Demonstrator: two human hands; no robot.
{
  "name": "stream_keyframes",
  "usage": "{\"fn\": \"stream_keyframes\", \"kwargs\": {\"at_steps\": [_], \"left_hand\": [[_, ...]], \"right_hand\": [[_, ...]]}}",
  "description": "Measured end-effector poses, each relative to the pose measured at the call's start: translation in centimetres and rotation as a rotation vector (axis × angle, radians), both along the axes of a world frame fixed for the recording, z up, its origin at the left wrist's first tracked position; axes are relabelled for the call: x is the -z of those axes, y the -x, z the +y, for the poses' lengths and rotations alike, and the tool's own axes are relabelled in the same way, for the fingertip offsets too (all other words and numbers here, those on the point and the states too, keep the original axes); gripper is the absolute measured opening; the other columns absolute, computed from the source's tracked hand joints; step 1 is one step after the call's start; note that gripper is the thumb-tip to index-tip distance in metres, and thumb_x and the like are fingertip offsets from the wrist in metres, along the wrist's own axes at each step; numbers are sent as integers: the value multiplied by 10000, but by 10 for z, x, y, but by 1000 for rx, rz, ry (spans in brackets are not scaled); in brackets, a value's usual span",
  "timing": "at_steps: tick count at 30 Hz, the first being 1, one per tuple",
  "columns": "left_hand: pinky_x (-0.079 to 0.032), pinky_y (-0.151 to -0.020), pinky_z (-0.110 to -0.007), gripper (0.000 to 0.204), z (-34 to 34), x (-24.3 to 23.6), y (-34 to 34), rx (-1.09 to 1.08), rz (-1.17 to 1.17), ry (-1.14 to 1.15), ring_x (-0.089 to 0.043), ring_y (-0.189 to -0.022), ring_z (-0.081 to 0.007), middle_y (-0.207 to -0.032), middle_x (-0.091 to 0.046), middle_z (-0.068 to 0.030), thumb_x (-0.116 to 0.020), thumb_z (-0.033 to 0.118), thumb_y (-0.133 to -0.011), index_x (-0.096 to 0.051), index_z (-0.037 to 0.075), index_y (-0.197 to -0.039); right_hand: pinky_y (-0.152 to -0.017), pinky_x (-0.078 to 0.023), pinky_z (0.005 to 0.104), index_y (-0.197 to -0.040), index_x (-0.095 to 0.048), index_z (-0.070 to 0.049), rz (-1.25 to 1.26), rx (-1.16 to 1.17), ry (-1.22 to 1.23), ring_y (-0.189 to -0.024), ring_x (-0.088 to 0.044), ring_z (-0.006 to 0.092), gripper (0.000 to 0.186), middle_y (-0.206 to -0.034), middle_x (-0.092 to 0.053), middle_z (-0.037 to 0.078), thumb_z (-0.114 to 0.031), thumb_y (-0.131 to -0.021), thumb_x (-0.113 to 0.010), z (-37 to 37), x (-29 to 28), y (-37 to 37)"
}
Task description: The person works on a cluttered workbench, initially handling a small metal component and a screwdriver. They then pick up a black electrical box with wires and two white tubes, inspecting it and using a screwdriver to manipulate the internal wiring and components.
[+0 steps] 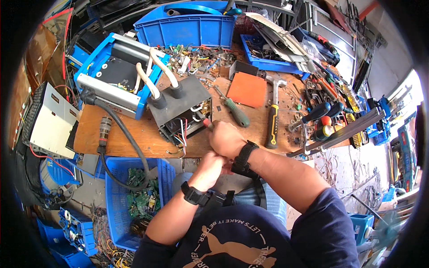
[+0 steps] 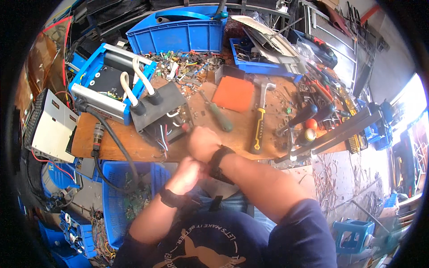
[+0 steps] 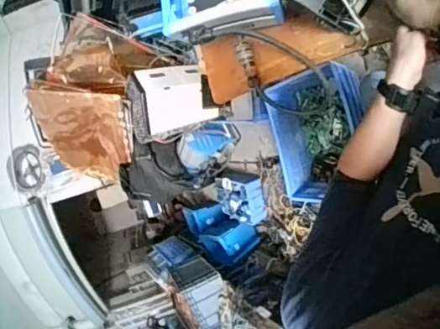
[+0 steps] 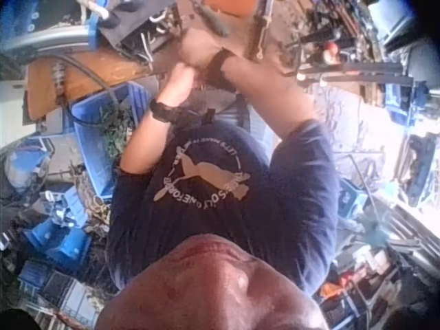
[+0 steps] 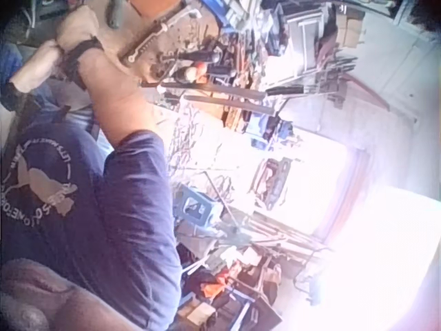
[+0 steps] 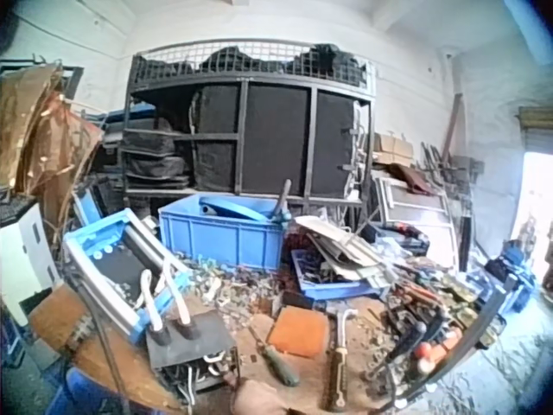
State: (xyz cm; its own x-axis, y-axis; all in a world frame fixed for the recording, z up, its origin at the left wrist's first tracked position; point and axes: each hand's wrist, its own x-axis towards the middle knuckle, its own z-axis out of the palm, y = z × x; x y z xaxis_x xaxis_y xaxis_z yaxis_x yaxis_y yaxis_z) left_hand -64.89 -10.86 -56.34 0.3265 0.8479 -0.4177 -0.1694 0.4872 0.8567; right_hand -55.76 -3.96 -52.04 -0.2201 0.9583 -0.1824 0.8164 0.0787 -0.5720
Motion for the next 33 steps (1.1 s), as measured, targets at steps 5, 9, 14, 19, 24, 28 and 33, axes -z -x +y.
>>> {"fn": "stream_keyframes", "kwargs": {"at_steps": [5,9,14,19,24,28,33], "left_hand": [[-496,-634,-372,117,-6,-45,42,-80,691,-914,-627,-668,-275,-793,-652,-152,-605,56,-823,-648,-6,-913],[-468,-762,-393,78,13,-112,75,-653,1093,-1444,-597,-840,-292,-860,-621,-131,-635,2,-811,-633,-3,-889],[-420,-936,-405,421,23,-94,97,-705,1223,-1249,-528,-1082,-331,-1143,-557,-180,-761,141,-758,-576,-6,-1106],[-409,-975,-412,665,42,-88,101,-608,1158,-1104,-507,-1141,-370,-1197,-525,-204,-799,219,-730,-477,-42,-1250],[-414,-980,-408,668,50,-79,104,-451,1089,-1074,-512,-1146,-373,-1247,-497,-221,-770,252,-765,-459,-57,-1269],[-410,-985,-414,657,53,-66,107,-495,1108,-1146,-495,-1165,-381,-1270,-471,-222,-753,260,-782,-453,-57,-1273],[-404,-991,-420,656,51,-74,106,-421,1092,-1116,-483,-1171,-389,-1294,-446,-233,-748,240,-788,-439,-54,-1286]], "right_hand": [[-804,-491,472,-913,-646,68,45,-108,17,-891,-630,443,299,-881,-626,324,-197,-842,-526,8,-2,-10],[-809,-479,459,-915,-630,91,120,-284,-47,-903,-622,444,351,-883,-618,333,-245,-837,-562,9,-2,-23],[-781,-471,421,-971,-611,101,111,-165,111,-906,-630,402,406,-900,-636,289,-285,-845,-595,14,-9,-22],[-733,-476,405,-974,-602,109,23,-226,200,-863,-641,372,393,-888,-643,266,-267,-864,-573,25,-29,-17],[-544,-469,382,-928,-602,94,45,-218,174,-613,-617,255,329,-799,-622,194,-230,-883,-569,35,4,-19],[-501,-468,365,-914,-598,90,236,-87,478,-553,-577,199,329,-754,-599,147,-237,-898,-568,33,-3,-17],[-586,-513,401,-911,-605,83,245,-158,249,-665,-656,278,320,-776,-639,205,-228,-904,-532,18,8,-15]]}}
